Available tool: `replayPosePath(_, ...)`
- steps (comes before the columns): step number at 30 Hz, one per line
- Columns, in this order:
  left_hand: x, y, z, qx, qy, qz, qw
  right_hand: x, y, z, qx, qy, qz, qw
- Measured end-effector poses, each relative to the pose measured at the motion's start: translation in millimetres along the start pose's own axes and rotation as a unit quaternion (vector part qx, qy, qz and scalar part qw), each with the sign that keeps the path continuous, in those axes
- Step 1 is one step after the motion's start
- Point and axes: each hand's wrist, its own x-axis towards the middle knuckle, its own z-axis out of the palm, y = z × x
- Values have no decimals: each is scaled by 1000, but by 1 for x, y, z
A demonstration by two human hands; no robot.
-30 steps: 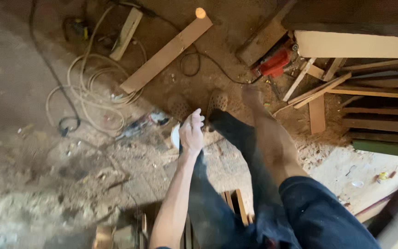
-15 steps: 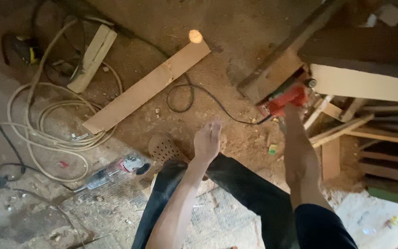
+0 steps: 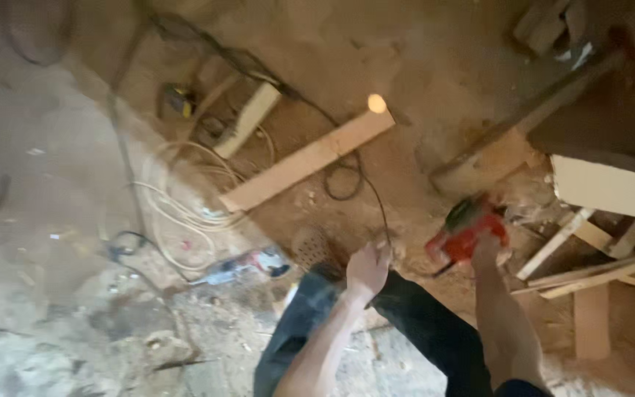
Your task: The person uses a handheld electric planer to smooth the edges of a rectangular wooden board. They then apply glue to the board's edge with a brush and attach it to a larger wooden panel, securing it with nails and a hammer.
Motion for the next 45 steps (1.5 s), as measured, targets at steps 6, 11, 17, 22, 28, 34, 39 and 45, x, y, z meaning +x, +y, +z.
replayPosePath(6, -79, 9, -51, -67, 119, -7, 991, -169, 8, 8, 236, -302, 24, 923)
replayPosePath(11, -150, 42, -97, -106, 118, -38, 987, -305, -28, 29, 122, -296, 53, 946)
replayPosePath(17, -252, 102, -167, -196, 202, 56, 958, -472, -118, -20, -78, -244, -37, 966)
replayPosePath(22, -321, 169, -232, -238, 276, 134, 921, -597, -238, -119, -107, -345, -318, 877)
replayPosePath(28, -368, 234, -260, -180, 295, 250, 904, -675, -341, -234, -68, -274, -418, 863)
replayPosePath(34, -375, 299, -235, -183, 134, 323, 919, -645, -414, -293, 5, -161, -313, 936)
replayPosePath(39, -379, 341, -205, -116, 81, 339, 930, -549, -472, -294, -29, -15, -323, 946)
replayPosePath(45, -374, 402, -114, -37, -32, 400, 915, -482, -476, -323, -49, -27, -337, 940)
